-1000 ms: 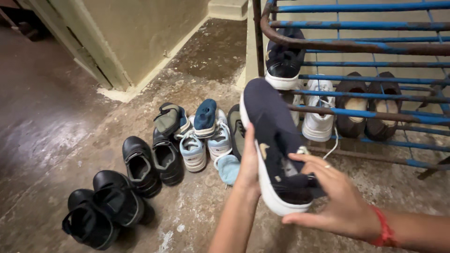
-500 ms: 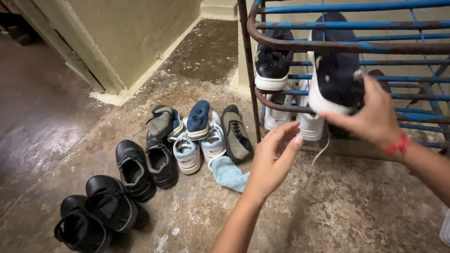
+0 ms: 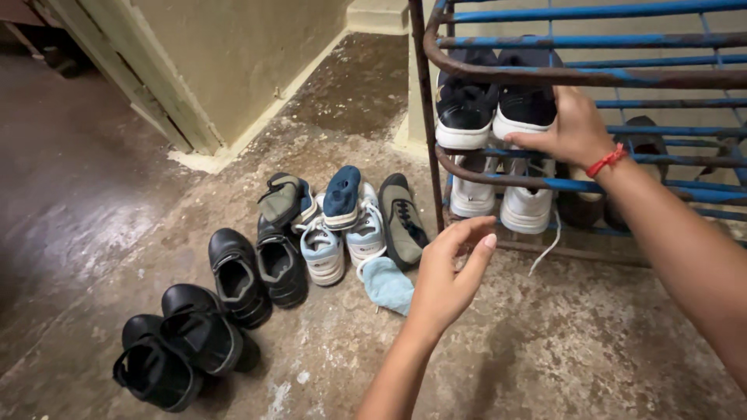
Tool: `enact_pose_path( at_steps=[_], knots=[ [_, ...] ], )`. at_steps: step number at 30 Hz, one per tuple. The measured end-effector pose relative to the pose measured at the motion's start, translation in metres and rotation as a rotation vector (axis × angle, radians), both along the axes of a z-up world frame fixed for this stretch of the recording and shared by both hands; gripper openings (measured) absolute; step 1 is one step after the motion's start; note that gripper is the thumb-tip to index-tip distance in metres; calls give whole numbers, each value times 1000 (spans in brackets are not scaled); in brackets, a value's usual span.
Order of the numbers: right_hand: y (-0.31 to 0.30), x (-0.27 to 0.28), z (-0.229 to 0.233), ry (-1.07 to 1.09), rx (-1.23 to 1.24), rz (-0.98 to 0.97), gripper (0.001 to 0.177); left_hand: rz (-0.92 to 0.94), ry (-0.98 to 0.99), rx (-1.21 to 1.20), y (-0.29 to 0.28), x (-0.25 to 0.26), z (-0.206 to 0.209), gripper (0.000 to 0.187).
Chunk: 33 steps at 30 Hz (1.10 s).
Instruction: The person wipes several pairs of shoes with a light blue cloth, including black sneakers, black formal shoes, grey sneakers, and blue sneakers. After wiping each shoe, the person places it on a blue metal shoe rack.
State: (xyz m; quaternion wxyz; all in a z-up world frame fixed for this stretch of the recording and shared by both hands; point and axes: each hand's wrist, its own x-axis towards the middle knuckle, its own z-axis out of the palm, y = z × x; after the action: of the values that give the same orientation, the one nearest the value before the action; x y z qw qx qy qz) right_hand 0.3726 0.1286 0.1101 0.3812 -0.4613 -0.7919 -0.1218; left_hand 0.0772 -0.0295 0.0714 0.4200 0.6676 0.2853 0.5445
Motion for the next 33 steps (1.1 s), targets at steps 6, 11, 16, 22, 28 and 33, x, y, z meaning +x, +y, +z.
enact_pose_path(
  at_steps=[6,11,16,22,28,33],
  knots=[
    [16,12,-23,-58,-100,-185,93,53,81,66,-4,-9,-7,32],
    [5,-2,-32,-92,149,-152,97,68,118,85,-5,-14,-8,33],
    [-32,-49,-19,-47,143,-137,70,159,186,182,-3,-27,-19,34],
    [-64,-129,-18,-112,109,90,63,355,622,157,10,-44,-54,55],
    [-64,-192,-57,-77,-128,256,61,664,1112,88,34,-76,-110,88],
    [-53,-218,-111,-160,-311,297,68,662,1146,-148,54,-134,-149,96]
  ],
)
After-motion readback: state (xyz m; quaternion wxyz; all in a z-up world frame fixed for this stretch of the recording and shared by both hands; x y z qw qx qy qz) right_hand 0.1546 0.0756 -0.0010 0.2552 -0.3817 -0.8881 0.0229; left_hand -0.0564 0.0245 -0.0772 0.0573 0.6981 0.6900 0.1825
